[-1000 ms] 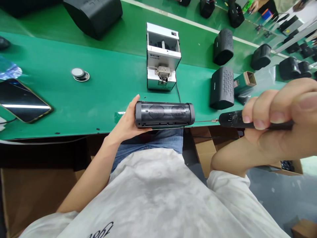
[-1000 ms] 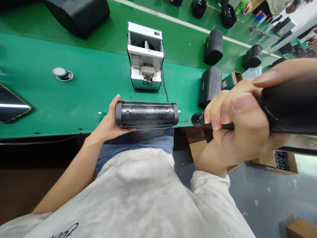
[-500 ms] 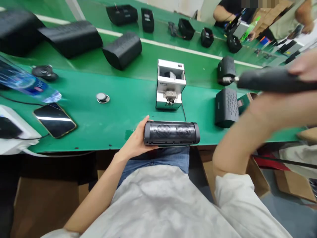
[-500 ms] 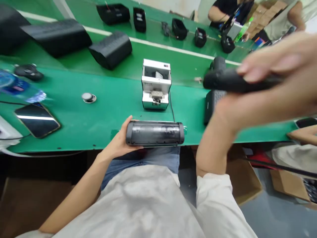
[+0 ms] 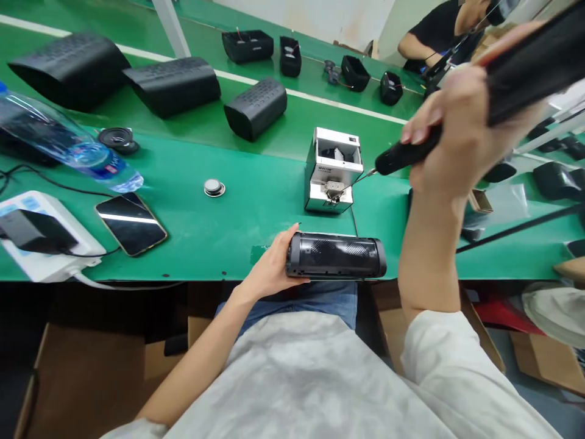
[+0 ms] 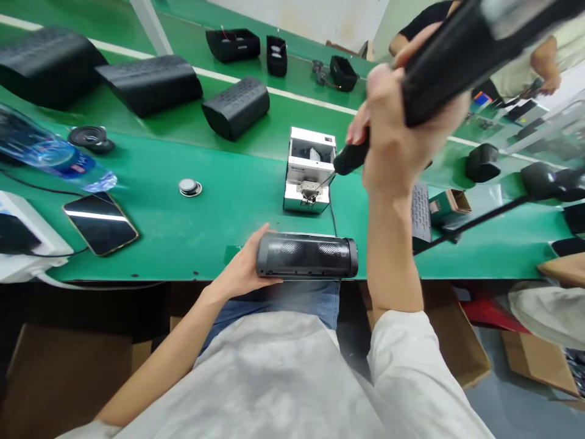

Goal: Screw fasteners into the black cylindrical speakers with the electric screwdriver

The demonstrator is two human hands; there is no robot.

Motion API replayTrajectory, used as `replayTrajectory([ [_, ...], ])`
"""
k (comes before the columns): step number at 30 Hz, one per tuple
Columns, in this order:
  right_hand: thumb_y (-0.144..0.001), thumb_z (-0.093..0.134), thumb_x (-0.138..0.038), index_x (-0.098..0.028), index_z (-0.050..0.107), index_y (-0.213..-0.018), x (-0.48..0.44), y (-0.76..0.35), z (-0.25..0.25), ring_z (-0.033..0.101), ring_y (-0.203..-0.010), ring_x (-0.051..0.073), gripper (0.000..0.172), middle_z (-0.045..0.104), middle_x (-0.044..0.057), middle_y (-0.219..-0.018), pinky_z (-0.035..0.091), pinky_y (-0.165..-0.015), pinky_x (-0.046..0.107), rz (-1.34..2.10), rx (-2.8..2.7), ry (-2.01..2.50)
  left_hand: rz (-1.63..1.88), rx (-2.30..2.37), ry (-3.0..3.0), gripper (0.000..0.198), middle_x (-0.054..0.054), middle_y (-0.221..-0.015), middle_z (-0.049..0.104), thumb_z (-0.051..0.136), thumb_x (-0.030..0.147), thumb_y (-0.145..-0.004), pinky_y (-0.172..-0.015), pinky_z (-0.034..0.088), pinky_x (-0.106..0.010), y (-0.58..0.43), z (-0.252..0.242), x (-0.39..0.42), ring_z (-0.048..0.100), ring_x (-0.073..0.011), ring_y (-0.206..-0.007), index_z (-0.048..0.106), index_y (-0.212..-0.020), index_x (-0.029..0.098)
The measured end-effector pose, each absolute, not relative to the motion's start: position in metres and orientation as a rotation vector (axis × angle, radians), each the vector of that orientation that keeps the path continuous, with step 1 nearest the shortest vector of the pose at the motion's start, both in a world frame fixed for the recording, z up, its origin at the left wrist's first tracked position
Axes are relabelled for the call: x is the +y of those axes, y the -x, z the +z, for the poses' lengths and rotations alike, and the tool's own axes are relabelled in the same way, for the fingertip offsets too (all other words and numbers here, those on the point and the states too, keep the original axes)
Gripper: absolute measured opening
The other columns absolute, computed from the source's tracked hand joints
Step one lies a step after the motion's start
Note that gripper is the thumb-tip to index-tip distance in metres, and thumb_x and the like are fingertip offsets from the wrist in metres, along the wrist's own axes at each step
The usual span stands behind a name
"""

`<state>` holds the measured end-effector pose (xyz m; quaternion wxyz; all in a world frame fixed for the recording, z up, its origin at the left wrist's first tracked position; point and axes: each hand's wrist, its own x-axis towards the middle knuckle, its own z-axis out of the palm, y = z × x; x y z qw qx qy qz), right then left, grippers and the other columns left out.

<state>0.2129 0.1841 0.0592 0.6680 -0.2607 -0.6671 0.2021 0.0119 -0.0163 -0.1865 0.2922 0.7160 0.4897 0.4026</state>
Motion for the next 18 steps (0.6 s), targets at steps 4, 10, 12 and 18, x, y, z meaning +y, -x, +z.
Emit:
replayTrajectory([
  [4,-0.088,0.056,-0.049,-0.033,0.037,-0.099,0.194,-0.183,0.038,0.038,-0.048,0.014,0.027,0.036,-0.005,-0.070,0.037,-0.046,0.039,0.427,-1.574,0.585,1.065,1.300,-1.904,0.150,-0.021,-0.172,0.050,0.107,0.029,-0.078,-0.131,0.052,-0.069,-0.012,-0.186,-0.017,0.054,-0.0476,-0.162,0.003,-0.185,0.040],
  [10,-0.086,0.061,-0.063,-0.035,0.034,-0.102,0.213,-0.181,0.031,0.035,-0.050,0.009,0.041,0.036,-0.009,-0.072,0.041,-0.045,0.035,0.524,-1.553,0.702,1.080,1.304,-1.901,0.148,-0.021,-0.175,0.047,0.106,0.029,-0.079,-0.131,0.051,-0.066,-0.013,-0.186,-0.018,0.052,-0.0466,-0.163,0.004,-0.185,0.039],
  [12,-0.085,0.063,-0.073,-0.034,0.034,-0.099,0.219,-0.179,0.030,0.031,-0.050,0.008,0.050,0.033,-0.009,-0.071,0.040,-0.042,0.034,0.542,-1.540,0.718,1.083,1.297,-1.902,0.148,-0.022,-0.173,0.048,0.106,0.029,-0.078,-0.130,0.052,-0.066,-0.012,-0.186,-0.018,0.053,-0.0461,-0.162,0.004,-0.185,0.038],
  [18,-0.090,0.073,-0.071,-0.034,0.043,-0.099,0.196,-0.186,0.027,0.045,-0.059,0.010,0.049,0.049,-0.006,-0.076,0.046,-0.047,0.034,0.607,-1.552,0.803,1.087,1.299,-1.909,0.146,-0.022,-0.173,0.048,0.106,0.030,-0.080,-0.132,0.050,-0.065,-0.013,-0.187,-0.017,0.053,-0.0447,-0.162,0.005,-0.185,0.037],
])
